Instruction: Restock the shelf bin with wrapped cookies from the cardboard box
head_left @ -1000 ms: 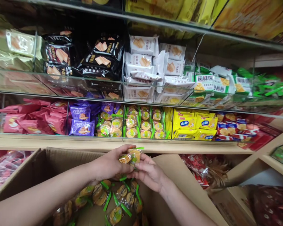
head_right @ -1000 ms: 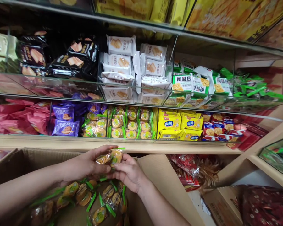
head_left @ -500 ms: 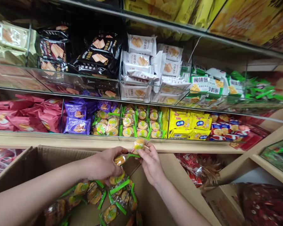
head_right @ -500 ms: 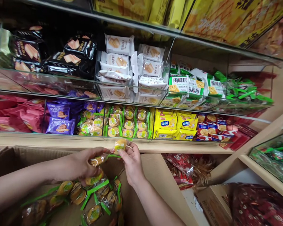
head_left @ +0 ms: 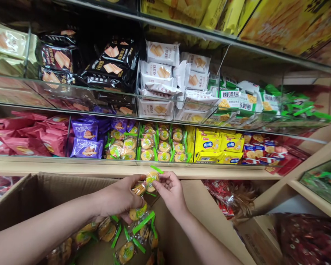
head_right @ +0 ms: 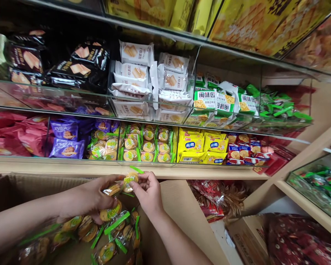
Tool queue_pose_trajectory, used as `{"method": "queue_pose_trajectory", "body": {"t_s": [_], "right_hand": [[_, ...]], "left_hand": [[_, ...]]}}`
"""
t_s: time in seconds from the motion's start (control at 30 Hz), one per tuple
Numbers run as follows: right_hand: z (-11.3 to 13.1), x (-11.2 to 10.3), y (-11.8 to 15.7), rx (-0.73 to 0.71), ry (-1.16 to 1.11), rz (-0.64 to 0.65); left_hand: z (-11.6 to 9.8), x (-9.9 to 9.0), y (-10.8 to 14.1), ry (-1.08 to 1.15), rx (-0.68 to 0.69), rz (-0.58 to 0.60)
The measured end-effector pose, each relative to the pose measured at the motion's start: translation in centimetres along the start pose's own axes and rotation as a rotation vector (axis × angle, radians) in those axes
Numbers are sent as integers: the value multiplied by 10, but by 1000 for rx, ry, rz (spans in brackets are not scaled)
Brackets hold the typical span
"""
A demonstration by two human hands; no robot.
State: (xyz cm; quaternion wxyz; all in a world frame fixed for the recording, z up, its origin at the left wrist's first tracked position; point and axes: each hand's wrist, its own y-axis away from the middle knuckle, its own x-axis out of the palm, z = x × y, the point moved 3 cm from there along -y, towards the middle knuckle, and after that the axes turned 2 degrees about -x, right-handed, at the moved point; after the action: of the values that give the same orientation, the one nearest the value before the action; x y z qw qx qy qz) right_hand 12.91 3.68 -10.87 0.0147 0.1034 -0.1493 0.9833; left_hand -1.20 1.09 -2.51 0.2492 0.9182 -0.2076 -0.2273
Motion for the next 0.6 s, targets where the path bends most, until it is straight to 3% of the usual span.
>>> {"method": "queue_pose_trajectory", "body": {"t_s": [0.23,0.37,0.5,0.6], "right_hand": [[-5,2,8,16,146,7],[2,0,8,-47,247,-28],[8,-5,4,-57,153,-147],[8,-4,2,-83,-23,-152]], "left_hand": [[-1,-10,-6,-7,62,-100],[-2,-10,-6,45,33,-116],[-4,-7,-1,61,-2,-113],[-4,-2,-1,28,19,-45]]}}
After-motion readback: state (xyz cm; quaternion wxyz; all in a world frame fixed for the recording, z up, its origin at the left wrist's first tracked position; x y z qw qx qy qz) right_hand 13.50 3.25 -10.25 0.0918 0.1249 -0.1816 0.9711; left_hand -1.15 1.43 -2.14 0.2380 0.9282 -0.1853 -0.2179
